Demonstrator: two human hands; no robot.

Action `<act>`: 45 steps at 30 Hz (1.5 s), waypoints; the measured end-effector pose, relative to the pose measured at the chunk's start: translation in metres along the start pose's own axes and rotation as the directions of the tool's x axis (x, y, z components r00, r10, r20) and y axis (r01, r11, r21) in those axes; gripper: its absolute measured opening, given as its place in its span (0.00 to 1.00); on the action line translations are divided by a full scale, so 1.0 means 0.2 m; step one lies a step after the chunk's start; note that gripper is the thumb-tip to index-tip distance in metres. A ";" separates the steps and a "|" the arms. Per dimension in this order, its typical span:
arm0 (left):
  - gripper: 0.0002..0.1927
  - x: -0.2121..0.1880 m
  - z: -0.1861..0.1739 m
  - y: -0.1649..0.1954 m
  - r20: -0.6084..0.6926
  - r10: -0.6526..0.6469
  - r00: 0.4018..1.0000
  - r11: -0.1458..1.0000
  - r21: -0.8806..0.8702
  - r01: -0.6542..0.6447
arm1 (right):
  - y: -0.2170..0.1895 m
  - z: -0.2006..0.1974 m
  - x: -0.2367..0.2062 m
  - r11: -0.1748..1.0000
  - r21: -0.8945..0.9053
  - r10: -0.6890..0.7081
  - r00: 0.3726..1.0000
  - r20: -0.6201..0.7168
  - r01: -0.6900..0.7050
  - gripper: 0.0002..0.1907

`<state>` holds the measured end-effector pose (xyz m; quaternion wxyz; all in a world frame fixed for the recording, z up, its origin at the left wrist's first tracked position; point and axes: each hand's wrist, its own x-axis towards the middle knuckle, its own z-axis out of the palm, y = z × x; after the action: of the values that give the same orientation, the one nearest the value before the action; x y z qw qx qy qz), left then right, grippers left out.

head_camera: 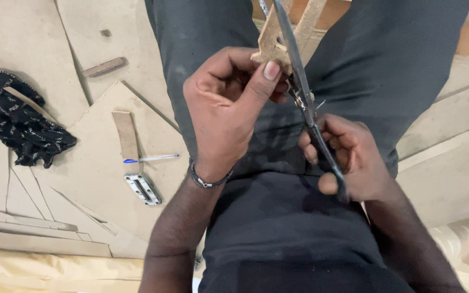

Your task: The person uses shears to cut a rectangular frame shape out of a small piece of cork. They hold the cork in one hand and carefully trim along marked lines, rotating the piece as needed to complete the cutout.

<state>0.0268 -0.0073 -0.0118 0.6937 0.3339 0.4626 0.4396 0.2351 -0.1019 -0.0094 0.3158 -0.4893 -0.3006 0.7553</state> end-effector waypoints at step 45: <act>0.05 0.02 -0.13 0.16 0.164 -0.149 0.975 0.935 0.345 0.085 | -0.10 -0.10 0.05 0.957 -0.289 0.014 0.983 0.182 0.039 0.49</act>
<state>-0.0067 0.0101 0.0060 0.6919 0.4590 0.4826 0.2787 0.2545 -0.0783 -0.0074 0.2164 -0.4575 -0.4392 0.7423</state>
